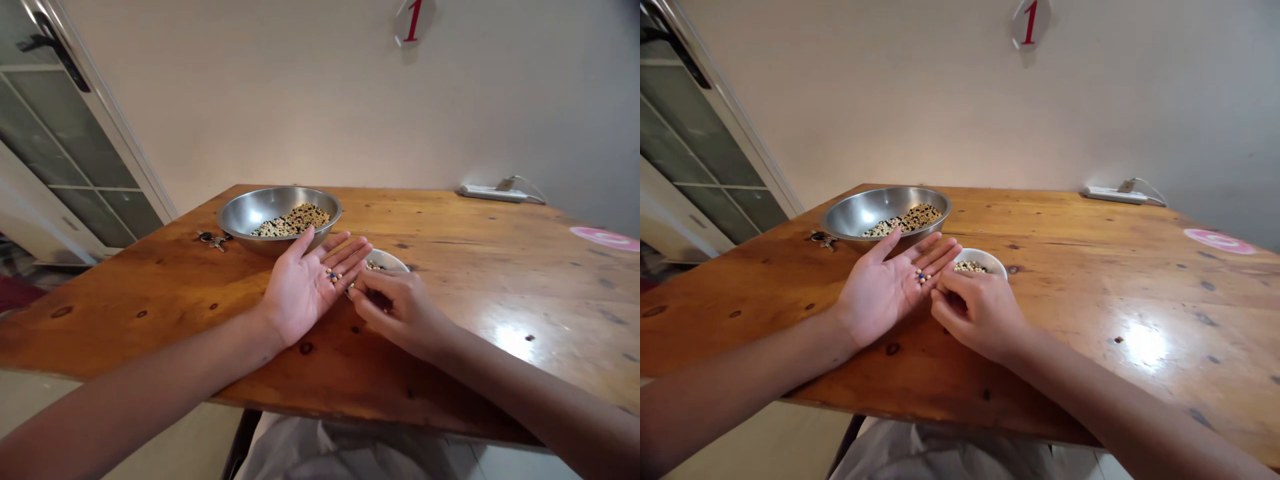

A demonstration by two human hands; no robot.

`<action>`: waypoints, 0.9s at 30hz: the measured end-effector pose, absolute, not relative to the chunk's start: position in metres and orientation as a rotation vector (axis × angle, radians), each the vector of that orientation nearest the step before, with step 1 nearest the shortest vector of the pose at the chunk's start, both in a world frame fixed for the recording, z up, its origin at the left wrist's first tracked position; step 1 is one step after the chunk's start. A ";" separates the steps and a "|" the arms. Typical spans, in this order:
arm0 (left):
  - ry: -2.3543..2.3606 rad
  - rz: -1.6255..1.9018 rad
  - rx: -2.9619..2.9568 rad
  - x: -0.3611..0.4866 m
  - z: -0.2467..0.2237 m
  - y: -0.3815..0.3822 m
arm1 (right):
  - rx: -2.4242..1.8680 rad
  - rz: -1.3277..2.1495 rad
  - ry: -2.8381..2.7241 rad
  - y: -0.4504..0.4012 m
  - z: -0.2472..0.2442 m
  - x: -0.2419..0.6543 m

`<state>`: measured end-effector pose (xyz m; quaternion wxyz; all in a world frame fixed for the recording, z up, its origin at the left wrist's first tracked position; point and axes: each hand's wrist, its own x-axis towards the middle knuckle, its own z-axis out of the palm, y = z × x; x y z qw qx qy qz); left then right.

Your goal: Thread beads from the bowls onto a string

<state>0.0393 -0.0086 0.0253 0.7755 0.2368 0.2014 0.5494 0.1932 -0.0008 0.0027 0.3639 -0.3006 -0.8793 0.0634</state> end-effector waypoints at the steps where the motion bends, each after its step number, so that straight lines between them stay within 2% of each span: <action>1: 0.432 1.186 0.514 0.039 0.025 -0.009 | -0.791 0.184 -2.263 -0.001 0.003 0.193; 15: 0.455 1.184 0.564 0.042 0.022 -0.010 | -0.852 0.315 -2.270 -0.003 0.006 0.193; 27: 0.453 1.181 0.595 0.044 0.022 -0.011 | -0.808 0.168 -2.270 -0.002 0.002 0.192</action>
